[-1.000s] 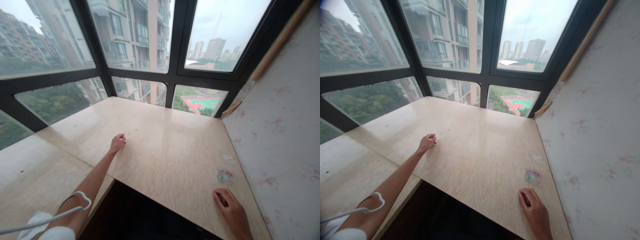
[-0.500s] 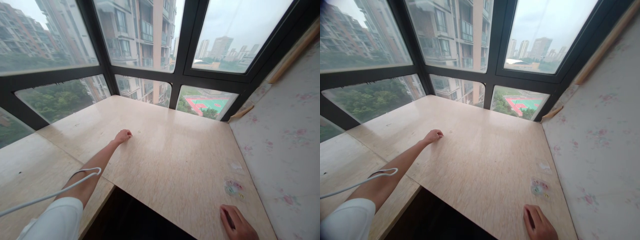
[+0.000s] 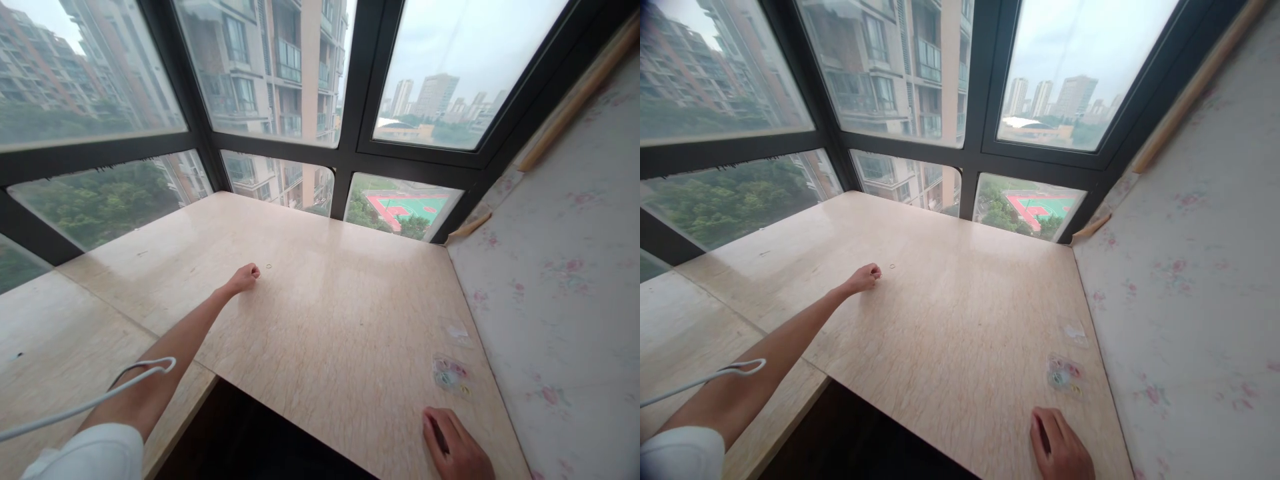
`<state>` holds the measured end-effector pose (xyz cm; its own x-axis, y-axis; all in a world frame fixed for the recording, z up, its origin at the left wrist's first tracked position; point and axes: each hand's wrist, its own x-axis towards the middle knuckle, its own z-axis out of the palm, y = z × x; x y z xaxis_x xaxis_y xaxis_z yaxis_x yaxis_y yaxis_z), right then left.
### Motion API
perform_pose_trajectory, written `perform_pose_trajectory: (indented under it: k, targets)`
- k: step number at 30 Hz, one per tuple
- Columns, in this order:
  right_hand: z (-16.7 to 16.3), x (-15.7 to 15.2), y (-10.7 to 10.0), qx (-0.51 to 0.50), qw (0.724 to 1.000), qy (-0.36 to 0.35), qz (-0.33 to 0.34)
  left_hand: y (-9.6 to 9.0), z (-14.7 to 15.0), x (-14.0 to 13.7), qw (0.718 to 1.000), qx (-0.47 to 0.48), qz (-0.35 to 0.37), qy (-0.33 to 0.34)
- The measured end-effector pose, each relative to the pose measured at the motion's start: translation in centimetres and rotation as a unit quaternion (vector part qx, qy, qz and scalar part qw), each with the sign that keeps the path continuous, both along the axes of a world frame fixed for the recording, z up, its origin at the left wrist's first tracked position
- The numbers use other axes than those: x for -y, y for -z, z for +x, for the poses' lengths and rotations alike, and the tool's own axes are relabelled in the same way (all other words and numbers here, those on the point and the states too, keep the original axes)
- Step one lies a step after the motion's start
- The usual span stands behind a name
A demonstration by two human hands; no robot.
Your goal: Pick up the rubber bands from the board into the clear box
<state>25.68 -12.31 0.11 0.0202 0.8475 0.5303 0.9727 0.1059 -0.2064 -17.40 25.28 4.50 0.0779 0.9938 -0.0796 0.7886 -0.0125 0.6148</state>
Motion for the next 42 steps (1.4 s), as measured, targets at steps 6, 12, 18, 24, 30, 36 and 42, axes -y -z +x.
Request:
perform_pose_trajectory:
  k: [6, 12, 18, 24, 30, 36, 42]
  targets:
    - [-0.1, 0.0, 0.0, -0.025, 0.999, 0.015, -0.024, -1.3, 6.5, 3.8, 0.984, 0.178, 0.003, 0.029]
    - [-0.2, 0.0, -0.3, -0.061, 0.996, 0.01, -0.067, -3.6, 15.1, 8.1, 0.924, 0.375, 0.0, 0.076]
    - [-0.6, 0.1, -1.1, -0.091, 0.992, 0.024, -0.089, -5.2, 23.6, 12.4, 0.918, 0.365, -0.029, 0.154]
    - [-0.7, 0.1, -1.6, -0.118, 0.987, 0.044, -0.095, -4.1, 31.2, 17.3, 0.916, 0.305, -0.034, 0.257]
    - [-0.5, 0.1, -1.3, -0.126, 0.985, 0.055, -0.104, -2.3, 36.5, 21.9, 0.903, 0.218, 0.048, 0.366]
    - [-0.5, 0.1, -0.9, -0.109, 0.985, 0.063, -0.119, -1.6, 39.8, 24.0, 0.892, 0.12, 0.067, 0.43]
    - [-0.5, 0.1, -0.9, -0.114, 0.984, 0.064, -0.119, -0.9, 40.9, 23.9, 0.89, 0.082, 0.067, 0.443]
